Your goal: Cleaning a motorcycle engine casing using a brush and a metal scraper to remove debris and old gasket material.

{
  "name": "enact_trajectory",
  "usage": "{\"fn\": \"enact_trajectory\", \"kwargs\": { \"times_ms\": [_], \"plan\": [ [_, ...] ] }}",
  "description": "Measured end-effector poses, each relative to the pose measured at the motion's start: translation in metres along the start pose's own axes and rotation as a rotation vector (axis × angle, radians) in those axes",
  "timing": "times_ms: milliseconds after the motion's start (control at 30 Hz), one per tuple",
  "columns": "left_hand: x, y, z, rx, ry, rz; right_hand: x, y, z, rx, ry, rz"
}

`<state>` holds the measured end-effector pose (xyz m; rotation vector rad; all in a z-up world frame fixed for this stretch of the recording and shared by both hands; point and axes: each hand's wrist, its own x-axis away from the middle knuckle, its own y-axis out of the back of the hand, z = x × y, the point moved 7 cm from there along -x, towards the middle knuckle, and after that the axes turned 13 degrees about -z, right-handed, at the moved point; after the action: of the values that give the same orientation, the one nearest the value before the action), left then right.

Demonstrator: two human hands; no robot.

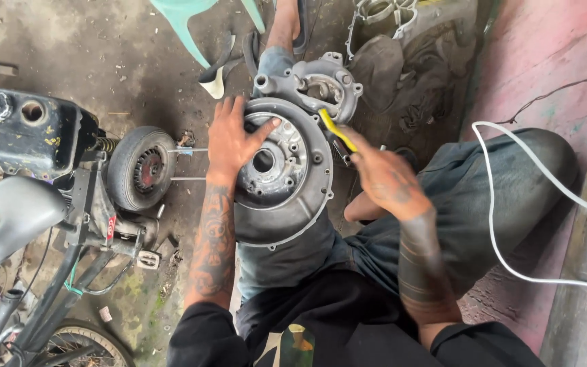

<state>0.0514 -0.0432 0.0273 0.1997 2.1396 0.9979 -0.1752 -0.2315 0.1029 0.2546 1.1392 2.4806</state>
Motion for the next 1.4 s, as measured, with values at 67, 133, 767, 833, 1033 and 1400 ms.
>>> {"fn": "enact_trajectory", "kwargs": {
  "times_ms": [67,133,767,833,1033,1400],
  "plan": [
    [-0.001,-0.002,0.003,-0.014,0.031,0.033,-0.004,0.000,0.013,-0.230,0.046,0.046],
    [-0.003,0.000,0.001,-0.023,0.036,0.053,0.008,0.026,0.001,-0.182,-0.001,0.041],
    [-0.004,0.008,-0.013,0.052,0.031,0.024,-0.026,0.031,-0.098,0.033,0.000,-0.538],
    [-0.005,0.006,-0.013,0.049,0.067,0.042,-0.033,0.015,-0.111,-0.186,0.003,-0.527],
    [-0.001,0.002,0.000,0.090,0.161,0.132,-0.047,-0.038,-0.177,-0.402,-0.160,-0.430],
    [0.001,-0.003,0.009,0.079,0.177,0.159,-0.076,-0.093,-0.221,-0.674,-0.225,-0.521]
  ]
}}
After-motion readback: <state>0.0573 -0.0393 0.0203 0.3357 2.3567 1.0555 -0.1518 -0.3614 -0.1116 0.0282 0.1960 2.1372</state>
